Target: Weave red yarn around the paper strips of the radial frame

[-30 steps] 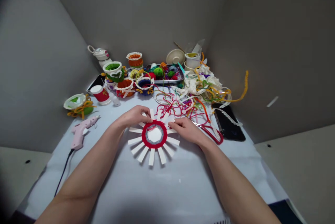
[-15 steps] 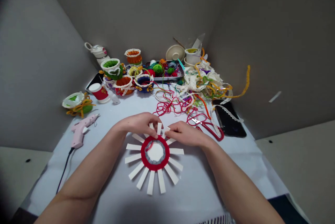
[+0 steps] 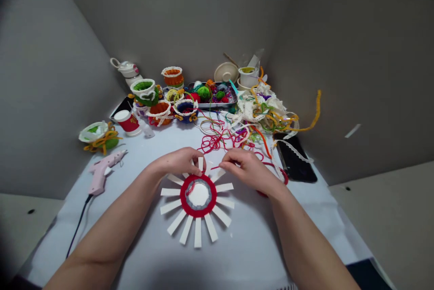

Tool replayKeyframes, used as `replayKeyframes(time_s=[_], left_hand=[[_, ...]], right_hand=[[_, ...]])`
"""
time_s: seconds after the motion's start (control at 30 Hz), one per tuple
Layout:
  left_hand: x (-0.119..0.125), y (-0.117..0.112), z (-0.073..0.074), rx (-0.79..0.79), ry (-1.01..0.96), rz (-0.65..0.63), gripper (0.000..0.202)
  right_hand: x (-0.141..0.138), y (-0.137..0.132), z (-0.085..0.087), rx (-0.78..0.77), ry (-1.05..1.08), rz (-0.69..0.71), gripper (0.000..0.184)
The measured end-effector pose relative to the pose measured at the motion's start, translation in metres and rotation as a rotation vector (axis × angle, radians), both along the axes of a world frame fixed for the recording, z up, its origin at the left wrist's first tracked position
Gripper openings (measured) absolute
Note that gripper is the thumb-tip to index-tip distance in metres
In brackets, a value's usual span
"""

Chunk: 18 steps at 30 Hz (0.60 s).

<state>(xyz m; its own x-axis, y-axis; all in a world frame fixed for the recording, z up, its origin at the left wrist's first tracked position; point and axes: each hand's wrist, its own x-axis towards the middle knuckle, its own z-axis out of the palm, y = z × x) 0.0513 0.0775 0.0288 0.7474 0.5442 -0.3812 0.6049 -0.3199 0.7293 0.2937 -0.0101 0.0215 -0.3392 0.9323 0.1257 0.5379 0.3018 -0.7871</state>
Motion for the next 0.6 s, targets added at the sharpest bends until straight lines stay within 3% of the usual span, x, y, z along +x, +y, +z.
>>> replayKeyframes(time_s=[0.2, 0.43, 0.6], left_hand=[[-0.009, 0.008, 0.003, -0.016, -0.065, 0.113, 0.016], [-0.016, 0.016, -0.005, -0.141, -0.18, 0.366, 0.009], [-0.017, 0.018, -0.011, -0.168, -0.199, 0.406, 0.011]], right_hand=[[0.001, 0.002, -0.001, 0.036, -0.025, -0.028, 0.031], [-0.005, 0.012, -0.024, -0.157, -0.044, -0.033, 0.048], [-0.012, 0.014, -0.04, -0.337, 0.072, -0.052, 0.044]])
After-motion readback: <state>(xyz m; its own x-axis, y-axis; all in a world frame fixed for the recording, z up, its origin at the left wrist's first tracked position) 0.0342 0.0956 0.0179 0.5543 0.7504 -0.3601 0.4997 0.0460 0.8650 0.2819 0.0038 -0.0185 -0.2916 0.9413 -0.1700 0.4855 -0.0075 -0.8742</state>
